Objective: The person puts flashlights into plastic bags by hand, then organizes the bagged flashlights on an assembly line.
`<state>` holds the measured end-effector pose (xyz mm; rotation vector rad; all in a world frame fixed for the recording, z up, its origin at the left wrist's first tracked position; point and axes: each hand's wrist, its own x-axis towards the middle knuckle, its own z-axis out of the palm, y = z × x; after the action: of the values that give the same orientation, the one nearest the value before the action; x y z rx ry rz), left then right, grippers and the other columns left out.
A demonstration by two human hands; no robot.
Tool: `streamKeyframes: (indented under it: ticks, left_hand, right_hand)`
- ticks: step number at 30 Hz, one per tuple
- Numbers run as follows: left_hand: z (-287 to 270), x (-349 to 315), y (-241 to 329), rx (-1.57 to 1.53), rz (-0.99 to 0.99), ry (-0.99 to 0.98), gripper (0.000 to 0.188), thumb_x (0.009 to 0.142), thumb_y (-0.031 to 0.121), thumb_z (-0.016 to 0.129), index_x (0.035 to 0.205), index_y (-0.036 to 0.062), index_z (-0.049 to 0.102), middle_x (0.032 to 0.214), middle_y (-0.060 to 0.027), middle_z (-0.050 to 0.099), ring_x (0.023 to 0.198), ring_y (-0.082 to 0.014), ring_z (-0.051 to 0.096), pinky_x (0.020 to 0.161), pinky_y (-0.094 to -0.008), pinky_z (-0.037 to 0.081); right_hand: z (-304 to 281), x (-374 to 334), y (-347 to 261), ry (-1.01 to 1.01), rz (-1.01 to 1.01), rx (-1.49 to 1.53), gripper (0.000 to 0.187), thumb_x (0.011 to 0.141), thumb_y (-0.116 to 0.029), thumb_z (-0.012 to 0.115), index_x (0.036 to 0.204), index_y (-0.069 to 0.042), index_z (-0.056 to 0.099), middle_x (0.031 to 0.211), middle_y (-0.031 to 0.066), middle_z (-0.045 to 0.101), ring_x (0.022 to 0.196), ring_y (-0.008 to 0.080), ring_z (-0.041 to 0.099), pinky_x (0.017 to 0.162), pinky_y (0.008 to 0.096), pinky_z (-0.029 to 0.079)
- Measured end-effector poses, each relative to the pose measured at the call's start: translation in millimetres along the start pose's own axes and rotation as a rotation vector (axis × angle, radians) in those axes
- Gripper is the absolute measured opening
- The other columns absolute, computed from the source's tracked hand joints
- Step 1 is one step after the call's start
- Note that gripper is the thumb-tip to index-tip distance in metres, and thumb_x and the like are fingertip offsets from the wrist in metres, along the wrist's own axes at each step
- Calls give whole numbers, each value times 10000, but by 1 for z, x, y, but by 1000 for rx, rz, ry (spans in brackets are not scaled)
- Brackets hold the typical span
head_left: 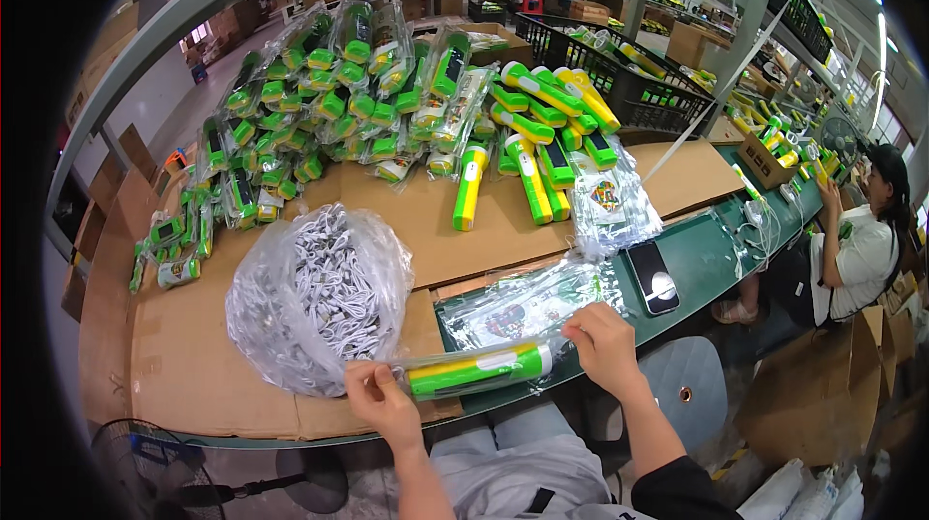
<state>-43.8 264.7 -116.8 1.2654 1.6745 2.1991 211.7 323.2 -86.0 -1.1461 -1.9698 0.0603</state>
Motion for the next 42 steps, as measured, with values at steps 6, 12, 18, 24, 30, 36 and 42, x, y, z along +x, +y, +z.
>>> streamKeyframes:
  ticks: [6, 12, 18, 24, 30, 36, 42]
  left_hand:
    - [-4, -1, -11, -298, -352, -141, 128, 980, 67, 561, 872, 45, 499, 813, 5, 473, 761, -79, 431, 714, -231, 388]
    - [0, -10, -18, -535, -640, -68, 95, 968, 55, 581, 890, 48, 528, 842, 7, 529, 763, -71, 494, 699, -226, 425]
    - [-22, 0, -11, -376, -733, -372, 145, 878, -30, 658, 858, 38, 532, 763, 9, 521, 649, -74, 494, 617, -231, 436]
    - [-26, -8, -19, -229, -434, -207, 105, 950, 80, 619, 994, -5, 576, 862, -44, 591, 763, -95, 559, 680, -235, 470]
    - [-57, 6, -4, -498, -901, -763, 335, 1018, 212, 507, 1260, -20, 492, 996, -148, 646, 717, -248, 679, 590, -341, 582]
    - [-134, 124, -17, -663, -404, 242, 283, 1021, 305, 497, 1122, 64, 603, 914, -63, 686, 685, -152, 659, 610, -306, 580]
    - [-188, 331, -63, -499, -83, 340, 422, 1029, 261, 478, 1388, 73, 359, 1350, -124, 462, 1140, -292, 564, 927, -441, 530]
  right_hand:
    - [2, -25, 18, -103, 476, 575, 178, 839, -36, 706, 984, -27, 603, 956, 76, 648, 881, 196, 639, 735, 341, 513]
    - [25, -40, 0, -161, 696, 1465, 664, 914, -435, 649, 1403, -64, 394, 1277, 152, 551, 1189, 259, 551, 887, 368, 540]
    - [32, -29, 1, -8, 990, 1484, 379, 1025, -369, 445, 1274, -87, 490, 1039, 104, 624, 846, 232, 648, 524, 400, 560]
    - [45, -40, -13, 13, 953, 1505, 310, 1033, -299, 452, 1283, -128, 520, 1044, 47, 621, 872, 173, 634, 505, 313, 495]
    - [39, -25, -43, 97, 994, 1413, 454, 1039, -444, 383, 1385, -155, 422, 1130, 79, 603, 879, 172, 614, 567, 300, 529]
    - [34, -31, -16, -136, 789, 1318, 520, 1038, -468, 356, 1361, -61, 373, 1075, 138, 575, 859, 196, 600, 619, 325, 552]
    - [42, -46, -10, -168, 846, 1320, 475, 1047, -442, 354, 1314, -53, 403, 1000, 139, 604, 832, 180, 599, 709, 314, 523]
